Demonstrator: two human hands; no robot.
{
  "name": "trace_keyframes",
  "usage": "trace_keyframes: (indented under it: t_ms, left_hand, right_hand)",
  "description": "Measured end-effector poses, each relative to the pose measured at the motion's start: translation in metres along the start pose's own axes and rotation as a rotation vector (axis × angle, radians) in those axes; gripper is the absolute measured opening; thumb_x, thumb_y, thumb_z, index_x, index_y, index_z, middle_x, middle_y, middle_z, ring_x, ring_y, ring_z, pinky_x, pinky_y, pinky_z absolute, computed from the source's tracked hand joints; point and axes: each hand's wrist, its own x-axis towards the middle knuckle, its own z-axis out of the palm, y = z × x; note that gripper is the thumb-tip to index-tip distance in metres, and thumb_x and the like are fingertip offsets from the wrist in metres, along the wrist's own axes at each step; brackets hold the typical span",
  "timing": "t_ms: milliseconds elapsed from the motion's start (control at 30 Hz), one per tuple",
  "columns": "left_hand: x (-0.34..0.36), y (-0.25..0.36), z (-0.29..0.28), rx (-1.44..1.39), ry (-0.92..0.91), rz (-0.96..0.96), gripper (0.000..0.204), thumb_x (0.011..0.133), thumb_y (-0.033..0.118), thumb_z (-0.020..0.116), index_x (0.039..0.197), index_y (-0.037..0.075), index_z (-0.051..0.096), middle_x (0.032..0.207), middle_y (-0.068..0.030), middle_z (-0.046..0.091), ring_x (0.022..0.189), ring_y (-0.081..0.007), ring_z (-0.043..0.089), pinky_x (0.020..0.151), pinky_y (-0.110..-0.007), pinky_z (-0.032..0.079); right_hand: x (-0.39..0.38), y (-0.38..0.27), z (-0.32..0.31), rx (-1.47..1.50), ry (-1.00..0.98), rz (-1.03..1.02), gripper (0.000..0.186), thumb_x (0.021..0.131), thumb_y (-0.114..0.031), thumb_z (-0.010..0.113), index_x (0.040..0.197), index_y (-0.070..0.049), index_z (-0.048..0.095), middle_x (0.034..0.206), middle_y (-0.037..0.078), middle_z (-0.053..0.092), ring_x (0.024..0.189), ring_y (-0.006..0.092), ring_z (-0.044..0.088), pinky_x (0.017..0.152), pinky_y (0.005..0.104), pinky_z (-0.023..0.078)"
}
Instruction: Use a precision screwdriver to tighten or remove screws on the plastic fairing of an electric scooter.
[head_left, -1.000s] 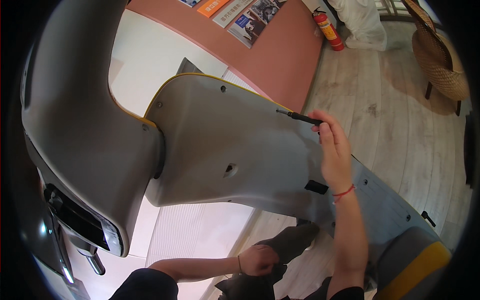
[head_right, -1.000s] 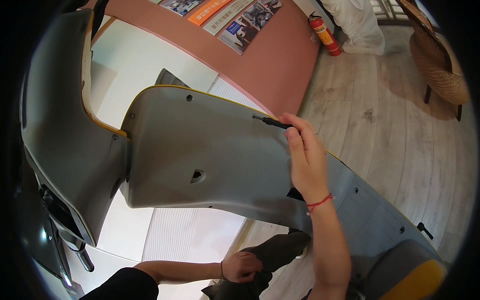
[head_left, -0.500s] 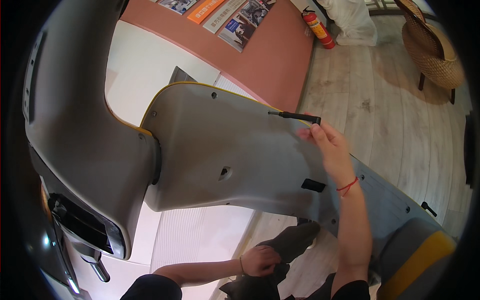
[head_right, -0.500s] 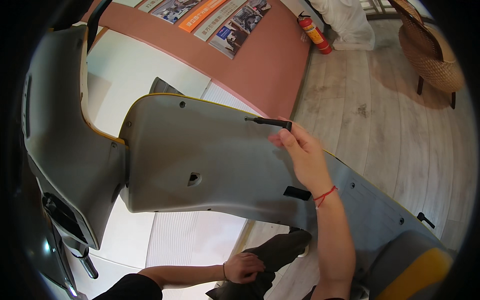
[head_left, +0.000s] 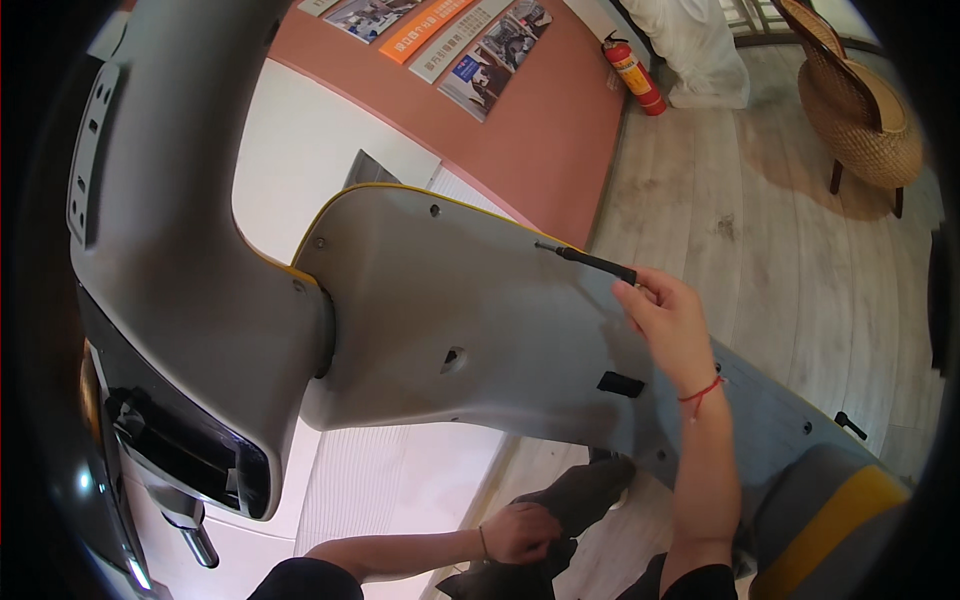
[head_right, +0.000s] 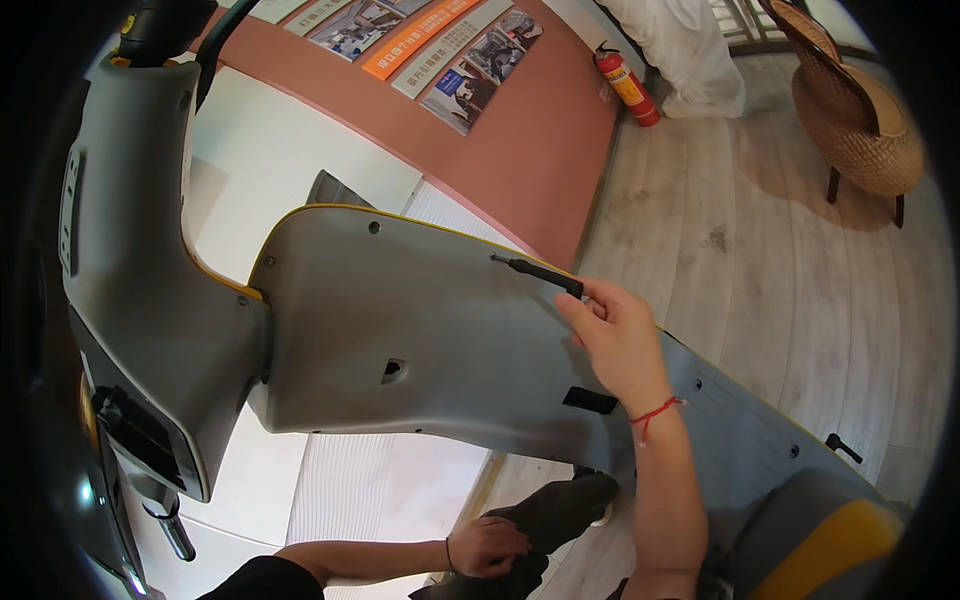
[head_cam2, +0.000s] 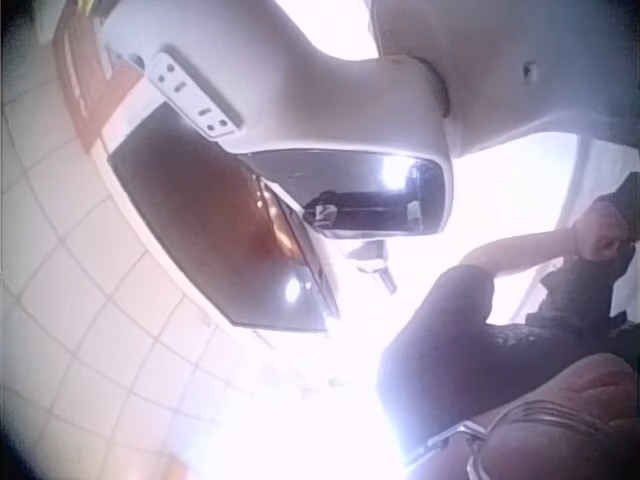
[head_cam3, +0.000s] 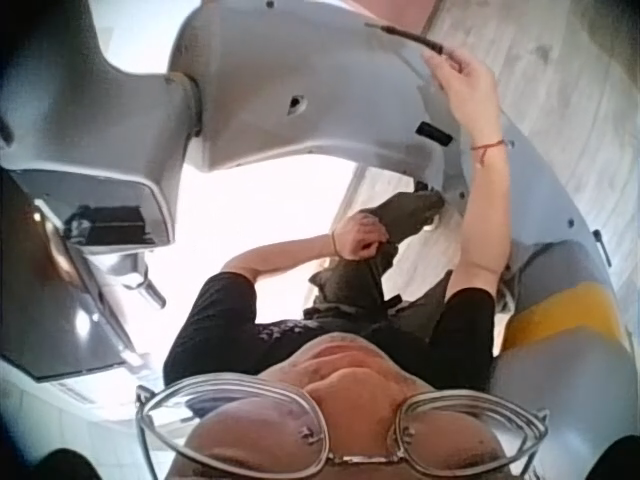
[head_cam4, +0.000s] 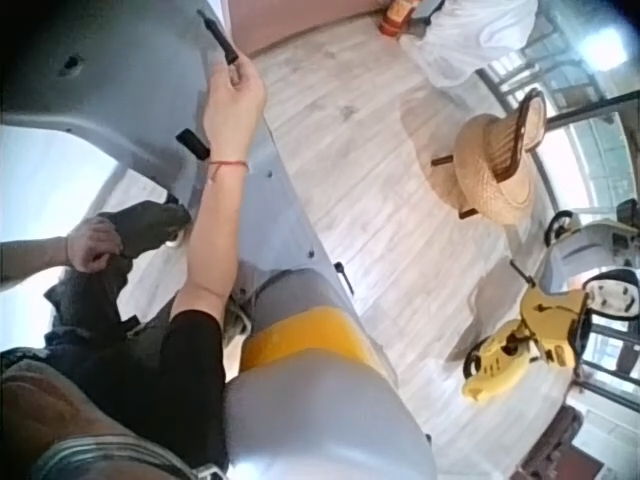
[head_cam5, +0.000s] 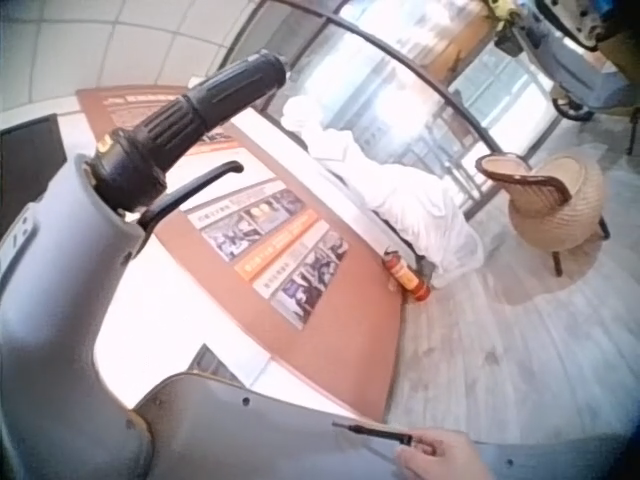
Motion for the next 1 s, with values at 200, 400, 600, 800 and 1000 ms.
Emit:
trace_keyframes:
  t_ms: [200,400,600,800,1000]
  left_hand:
    - [0.005,0.001,-0.002,-0.006,0.003,-0.011,0.024,0.079,0.009,0.062,0.102,0.006,0.067,0.109,-0.0091,0.068,0.103,-0.0253,0.065,0.095,-0.04,0.049]
    - [-0.003,-0.003,-0.001,0.021,0.011,-0.018,0.024,0.078,0.009,0.062,0.102,0.005,0.067,0.11,-0.0088,0.069,0.103,-0.025,0.065,0.094,-0.04,0.05]
    - [-0.003,-0.003,-0.003,0.053,0.001,-0.022,0.024,0.077,0.009,0.062,0.1,0.005,0.068,0.109,-0.0082,0.069,0.102,-0.0248,0.065,0.094,-0.039,0.051]
    - [0.0,-0.001,-0.004,0.071,0.001,-0.019,0.022,0.077,0.009,0.062,0.098,0.005,0.068,0.108,-0.0079,0.07,0.102,-0.0249,0.065,0.093,-0.039,0.051]
    - [-0.001,-0.001,-0.003,0.071,-0.003,-0.023,0.022,0.077,0.008,0.061,0.097,0.005,0.068,0.108,-0.0085,0.07,0.103,-0.0251,0.065,0.093,-0.039,0.051]
  right_hand:
    - [-0.011,-0.01,0.014,-0.081,0.166,-0.062,0.027,0.093,-0.016,0.064,0.114,0.0,0.066,0.06,0.0,0.054,0.057,0.0068,0.052,0.055,0.0219,0.042]
    - [-0.008,-0.002,0.023,-0.288,0.25,-0.439,0.023,0.091,-0.012,0.064,0.113,-0.005,0.068,0.081,0.01,0.062,0.066,0.015,0.06,0.056,0.0255,0.046]
    - [-0.006,0.001,0.031,0.068,0.308,-0.294,0.021,0.088,-0.003,0.066,0.109,0.0,0.067,0.1,0.009,0.065,0.075,0.0138,0.065,0.067,0.0272,0.053]
    - [0.007,0.025,0.016,0.279,0.198,-0.338,0.022,0.09,0.006,0.058,0.109,0.0,0.067,0.118,0.008,0.061,0.089,0.011,0.061,0.081,0.0249,0.05]
    - [0.008,0.03,0.022,0.354,0.161,-0.318,0.02,0.095,0.001,0.051,0.107,0.001,0.067,0.12,0.014,0.061,0.094,0.0114,0.061,0.087,0.0253,0.049]
